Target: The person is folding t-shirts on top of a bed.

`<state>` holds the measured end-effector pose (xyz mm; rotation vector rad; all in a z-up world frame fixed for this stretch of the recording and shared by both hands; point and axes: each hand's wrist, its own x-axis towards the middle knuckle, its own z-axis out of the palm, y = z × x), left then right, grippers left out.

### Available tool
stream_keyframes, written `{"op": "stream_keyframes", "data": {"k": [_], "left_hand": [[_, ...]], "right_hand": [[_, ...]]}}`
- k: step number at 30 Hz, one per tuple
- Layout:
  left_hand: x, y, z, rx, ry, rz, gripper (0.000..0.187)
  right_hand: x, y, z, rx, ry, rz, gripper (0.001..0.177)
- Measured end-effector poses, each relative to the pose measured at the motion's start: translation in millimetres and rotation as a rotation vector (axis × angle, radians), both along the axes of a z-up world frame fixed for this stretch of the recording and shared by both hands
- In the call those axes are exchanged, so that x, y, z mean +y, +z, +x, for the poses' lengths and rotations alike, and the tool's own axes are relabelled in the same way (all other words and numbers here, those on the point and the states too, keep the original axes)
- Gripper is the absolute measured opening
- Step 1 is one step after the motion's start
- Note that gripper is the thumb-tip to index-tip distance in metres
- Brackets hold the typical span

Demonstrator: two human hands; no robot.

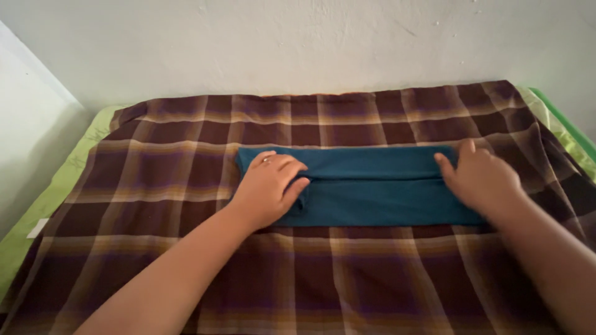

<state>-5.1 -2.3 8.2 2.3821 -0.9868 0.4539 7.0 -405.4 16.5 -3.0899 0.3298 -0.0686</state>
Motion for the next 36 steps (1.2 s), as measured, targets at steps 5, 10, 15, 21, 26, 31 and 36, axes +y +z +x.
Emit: {"op": "stream_keyframes", "data": {"k": [5, 10, 15, 21, 26, 31, 36], "left_hand": [[-4.4, -19.7, 2.9, -0.062, -0.025, 0.101, 0.055], [-7.5, -26.8, 5.0, 0.087, 0.086, 0.38, 0.065], [-8.1, -33.2, 6.5, 0.035, 0.08, 0.381, 0.068], [-7.6, -28.7, 5.5, 0.042, 0.095, 0.415, 0.071], [-10.0, -27.2, 7.2, 0.085, 0.093, 0.474, 0.073], [-9.8, -24.5, 6.1, 0.118, 0.102, 0.495, 0.073], [-7.3, -29.0, 6.9, 0.091, 0.092, 0.468, 0.073]], "right_hand": [[3.6, -22.3, 3.8, 0.006, -0.044, -0.137, 0.066], [2.5, -14.5, 8.5, 0.008, -0.038, 0.031, 0.062], [-38.7, -37.0, 39.6, -0.124, 0.03, 0.426, 0.064], [-30.3, -4.4, 58.4, -0.104, 0.146, 0.553, 0.069], [21.8, 49.9, 47.6, 0.046, 0.209, 0.285, 0.071], [77.6, 71.9, 35.5, 0.129, 0.254, 0.178, 0.074], [113.3, 51.0, 11.2, 0.151, 0.331, 0.423, 0.067]]}}
